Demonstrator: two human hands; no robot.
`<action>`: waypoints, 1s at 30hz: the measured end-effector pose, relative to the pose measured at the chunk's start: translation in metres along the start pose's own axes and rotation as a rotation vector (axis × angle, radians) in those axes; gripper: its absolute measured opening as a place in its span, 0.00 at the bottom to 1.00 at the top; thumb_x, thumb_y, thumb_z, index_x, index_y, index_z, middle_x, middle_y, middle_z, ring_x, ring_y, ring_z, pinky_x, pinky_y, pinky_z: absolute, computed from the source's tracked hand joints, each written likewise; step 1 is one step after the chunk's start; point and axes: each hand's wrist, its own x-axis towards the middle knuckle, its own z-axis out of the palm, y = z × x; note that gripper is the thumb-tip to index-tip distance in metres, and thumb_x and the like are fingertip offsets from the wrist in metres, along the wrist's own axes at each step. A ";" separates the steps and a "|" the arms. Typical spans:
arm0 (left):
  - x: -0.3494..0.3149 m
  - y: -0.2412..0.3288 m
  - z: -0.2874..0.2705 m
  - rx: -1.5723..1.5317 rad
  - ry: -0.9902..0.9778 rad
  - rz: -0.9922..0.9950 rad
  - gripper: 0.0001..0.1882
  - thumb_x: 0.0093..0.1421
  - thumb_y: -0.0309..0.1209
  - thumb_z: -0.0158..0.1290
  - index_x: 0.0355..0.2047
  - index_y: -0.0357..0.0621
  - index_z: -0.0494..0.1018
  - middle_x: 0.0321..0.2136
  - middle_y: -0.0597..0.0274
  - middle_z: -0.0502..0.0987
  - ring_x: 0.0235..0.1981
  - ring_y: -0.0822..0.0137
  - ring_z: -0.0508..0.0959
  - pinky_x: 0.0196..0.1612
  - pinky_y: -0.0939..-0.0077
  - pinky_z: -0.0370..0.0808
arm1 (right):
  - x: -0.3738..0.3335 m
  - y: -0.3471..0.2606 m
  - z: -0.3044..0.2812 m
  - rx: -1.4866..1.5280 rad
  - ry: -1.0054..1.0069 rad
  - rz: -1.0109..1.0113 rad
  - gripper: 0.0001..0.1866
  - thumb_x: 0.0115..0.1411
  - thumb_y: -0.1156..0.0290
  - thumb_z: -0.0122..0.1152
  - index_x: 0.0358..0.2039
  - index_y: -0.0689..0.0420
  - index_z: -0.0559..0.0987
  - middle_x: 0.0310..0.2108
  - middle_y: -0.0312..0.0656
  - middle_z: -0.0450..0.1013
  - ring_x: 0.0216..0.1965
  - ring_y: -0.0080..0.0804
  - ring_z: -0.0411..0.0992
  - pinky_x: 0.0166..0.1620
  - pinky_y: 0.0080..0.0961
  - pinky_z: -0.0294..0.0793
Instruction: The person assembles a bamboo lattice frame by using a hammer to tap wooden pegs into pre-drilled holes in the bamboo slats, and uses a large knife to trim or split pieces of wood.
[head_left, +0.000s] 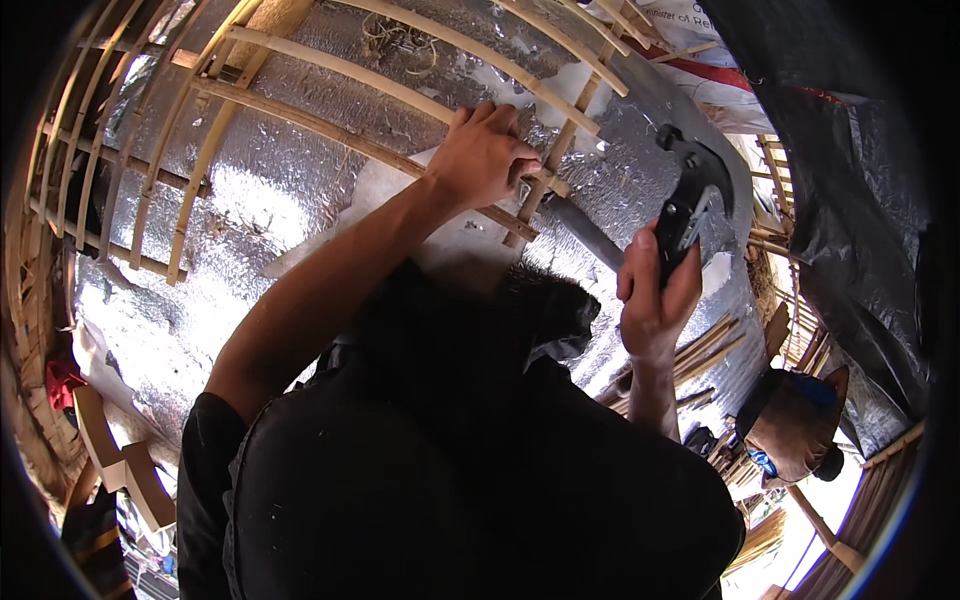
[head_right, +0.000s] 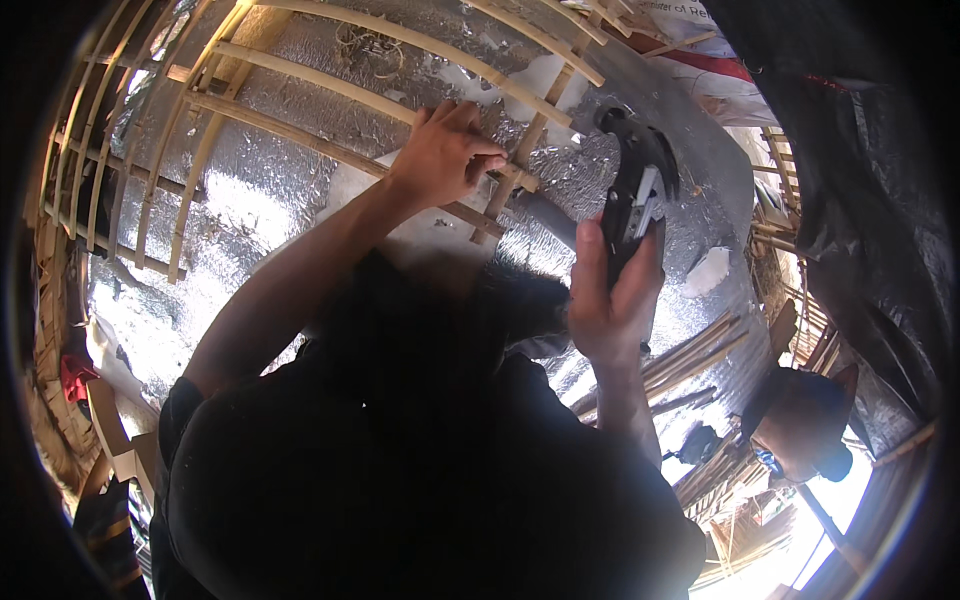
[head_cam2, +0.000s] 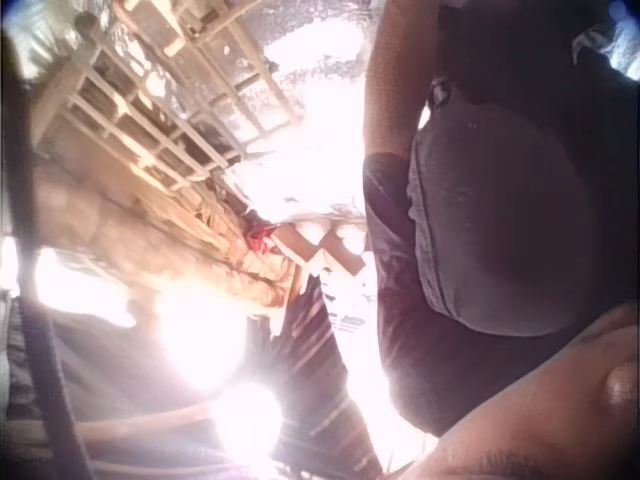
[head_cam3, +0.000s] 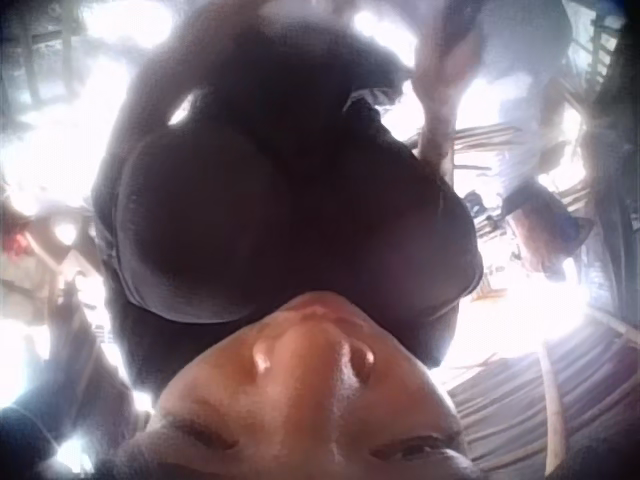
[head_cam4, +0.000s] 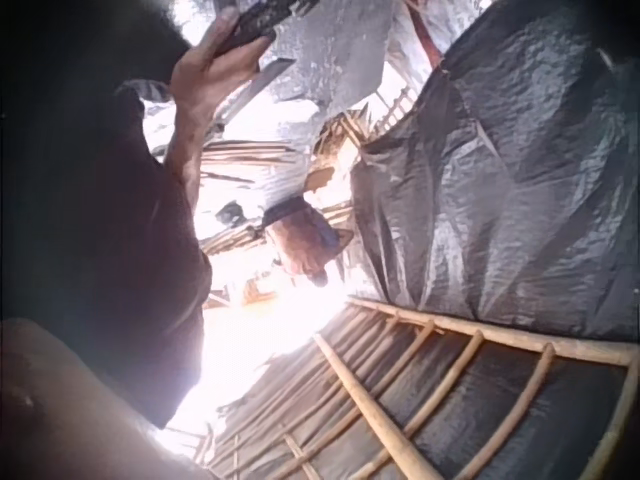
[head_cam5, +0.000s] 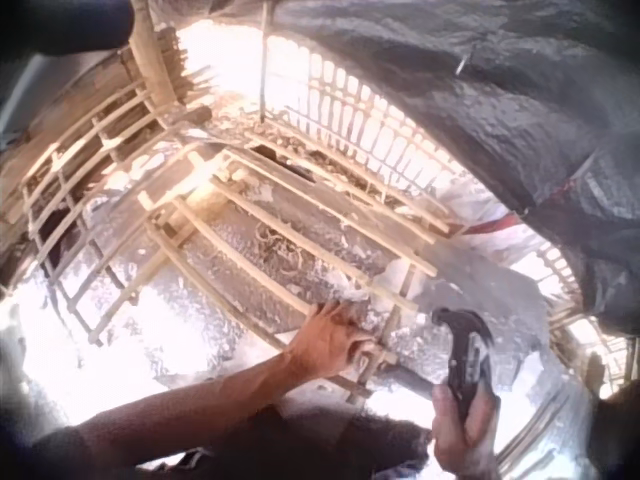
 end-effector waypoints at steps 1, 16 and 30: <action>0.008 0.005 0.003 -0.030 0.003 0.017 0.05 0.55 0.36 0.66 0.33 0.64 0.87 0.34 0.69 0.71 0.42 0.62 0.73 0.44 0.59 0.66 | -0.001 0.002 0.000 0.117 0.079 -0.113 0.10 0.70 0.70 0.57 0.43 0.64 0.72 0.22 0.35 0.69 0.19 0.17 0.65 0.22 0.20 0.63; 0.010 0.007 0.011 -0.002 -0.005 0.026 0.03 0.56 0.36 0.65 0.32 0.64 0.86 0.35 0.67 0.73 0.42 0.60 0.74 0.44 0.59 0.66 | -0.002 0.083 0.012 -0.544 -0.243 -0.059 0.15 0.68 0.68 0.60 0.45 0.67 0.72 0.27 0.60 0.75 0.31 0.60 0.77 0.34 0.45 0.73; 0.010 -0.003 0.001 0.014 0.036 0.019 0.05 0.56 0.35 0.66 0.33 0.64 0.87 0.33 0.67 0.71 0.41 0.61 0.74 0.43 0.58 0.66 | 0.000 0.041 0.018 -0.333 -0.154 -0.088 0.11 0.68 0.70 0.60 0.43 0.64 0.72 0.17 0.44 0.70 0.18 0.30 0.71 0.23 0.33 0.67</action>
